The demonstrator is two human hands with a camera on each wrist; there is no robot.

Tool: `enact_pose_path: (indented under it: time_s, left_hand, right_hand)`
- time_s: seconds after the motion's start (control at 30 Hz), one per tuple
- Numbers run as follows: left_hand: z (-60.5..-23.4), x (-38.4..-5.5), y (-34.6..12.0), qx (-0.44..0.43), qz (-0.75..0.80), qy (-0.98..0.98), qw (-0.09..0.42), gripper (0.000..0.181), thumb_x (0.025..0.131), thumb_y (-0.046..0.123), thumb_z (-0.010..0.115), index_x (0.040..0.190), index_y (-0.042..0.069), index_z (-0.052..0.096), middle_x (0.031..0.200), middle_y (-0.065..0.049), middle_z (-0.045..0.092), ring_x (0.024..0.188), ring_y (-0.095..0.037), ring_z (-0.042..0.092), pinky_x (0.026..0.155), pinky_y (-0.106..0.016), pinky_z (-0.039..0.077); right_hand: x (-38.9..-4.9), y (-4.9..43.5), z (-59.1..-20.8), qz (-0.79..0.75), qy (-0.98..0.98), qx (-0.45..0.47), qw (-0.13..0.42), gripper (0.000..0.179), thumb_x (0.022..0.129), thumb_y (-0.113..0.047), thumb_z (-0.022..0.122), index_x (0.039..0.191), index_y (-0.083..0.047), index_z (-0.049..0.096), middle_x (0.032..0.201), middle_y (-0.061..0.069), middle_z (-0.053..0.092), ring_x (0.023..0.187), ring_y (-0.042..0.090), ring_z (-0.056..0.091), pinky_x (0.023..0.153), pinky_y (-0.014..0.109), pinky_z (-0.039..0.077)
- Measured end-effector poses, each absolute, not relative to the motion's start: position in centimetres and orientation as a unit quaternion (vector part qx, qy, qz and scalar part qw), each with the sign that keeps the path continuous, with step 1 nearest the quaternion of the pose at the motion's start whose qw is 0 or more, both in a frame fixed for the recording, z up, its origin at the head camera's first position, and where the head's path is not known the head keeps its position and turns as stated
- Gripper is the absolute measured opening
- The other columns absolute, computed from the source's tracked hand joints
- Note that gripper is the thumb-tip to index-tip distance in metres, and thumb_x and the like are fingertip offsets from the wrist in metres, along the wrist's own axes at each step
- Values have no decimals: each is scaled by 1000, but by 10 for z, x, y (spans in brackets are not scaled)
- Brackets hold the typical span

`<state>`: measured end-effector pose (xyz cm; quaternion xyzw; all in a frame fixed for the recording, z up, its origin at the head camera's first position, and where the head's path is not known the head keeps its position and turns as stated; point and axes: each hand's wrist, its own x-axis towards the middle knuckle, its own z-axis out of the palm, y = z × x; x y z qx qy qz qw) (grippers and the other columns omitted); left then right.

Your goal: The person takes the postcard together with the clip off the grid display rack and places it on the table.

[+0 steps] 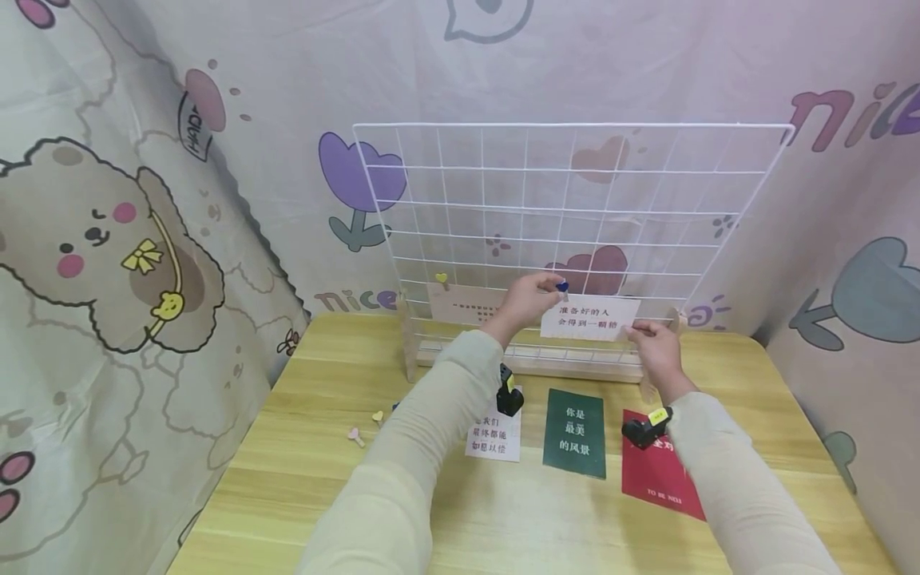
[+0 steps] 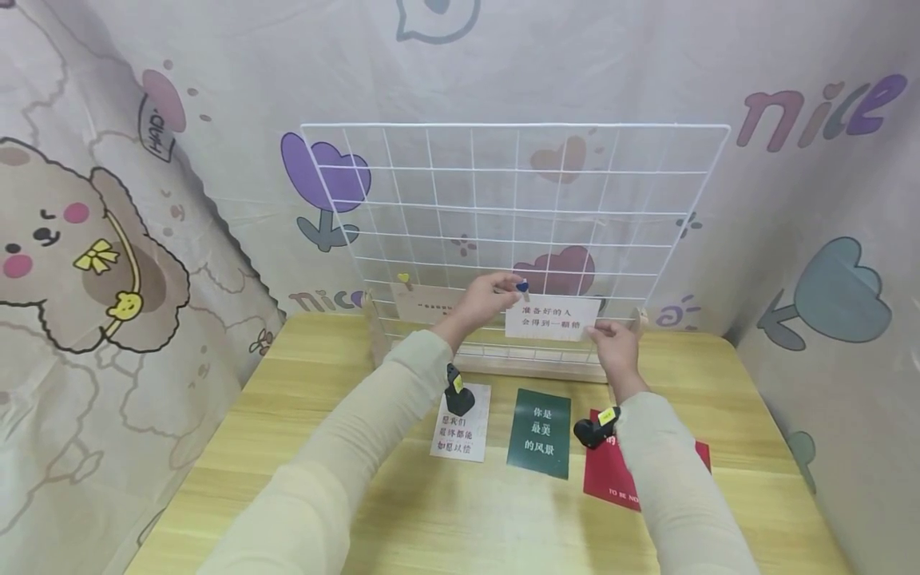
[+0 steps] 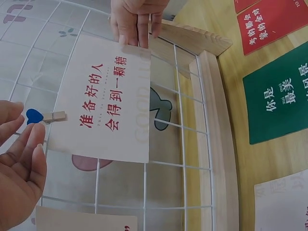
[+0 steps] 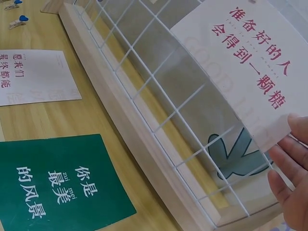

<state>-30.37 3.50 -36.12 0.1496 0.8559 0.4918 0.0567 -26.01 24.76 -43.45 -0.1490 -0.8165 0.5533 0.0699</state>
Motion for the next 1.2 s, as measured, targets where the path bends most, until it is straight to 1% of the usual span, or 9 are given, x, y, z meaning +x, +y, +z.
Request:
enact_pose_path:
  time_s: [0.17,0.47,0.53,0.7,0.77,0.93,1.0,1.07,1.2]
  left_hand:
    - [-359,-303,38,158,477,863,51,30,83,19,57,112,13,55,95,2,58,87,-12,52,70,-22,42]
    - [-358,-300,43,161,460,873,16,26,82,17,57,108,12,57,96,0,60,84,-10,55,69,-21,43]
    - [-359,-299,43,161,458,874,11,27,83,16,57,110,12,57,98,-2,60,84,-11,55,68,-21,44]
    - [-362,-298,45,162,444,881,13,39,85,18,54,123,13,47,99,-2,58,80,-10,55,56,-20,44]
    - [-363,-299,47,163,435,886,14,42,86,18,52,127,12,43,99,-2,57,79,-10,54,55,-19,44]
    - [-363,-301,49,166,397,903,7,42,86,18,50,127,10,42,97,-1,59,80,-10,54,66,-18,43]
    - [-363,-302,49,167,381,909,7,42,86,19,50,126,10,43,94,0,59,75,-7,52,64,-17,42]
    - [-362,-303,50,169,378,910,15,42,87,18,49,127,9,42,84,0,58,62,-6,49,55,-17,41]
    - [-360,-306,54,180,375,909,27,45,86,17,49,130,8,38,61,3,47,43,-4,36,41,-16,33]
  right_hand:
    - [-262,248,-433,544,-822,-150,73,36,87,-16,49,115,7,46,112,25,48,97,29,46,82,35,38]
    - [-262,251,-432,535,-829,-139,81,34,87,-15,51,111,9,47,109,24,49,92,25,48,75,27,39]
    - [-262,252,-432,541,-825,-140,79,34,87,-15,51,112,8,47,111,23,48,92,23,47,76,26,39]
    - [-260,253,-432,554,-817,-139,74,34,86,-13,51,113,7,46,114,22,46,96,25,46,80,29,40]
    - [-259,254,-431,553,-819,-138,72,35,86,-14,51,113,7,47,113,22,47,94,26,47,76,27,41]
    - [-257,256,-431,548,-822,-142,59,34,87,-17,51,113,4,48,111,21,49,91,23,48,63,17,42]
    - [-257,256,-431,550,-821,-142,59,33,87,-16,51,113,4,48,111,22,49,93,25,48,65,17,42]
    - [-257,257,-431,553,-819,-141,65,32,87,-15,51,112,5,49,110,23,49,95,28,47,69,20,42]
    - [-259,259,-432,562,-811,-138,82,30,87,-11,50,111,7,48,110,24,48,97,30,47,81,32,40]
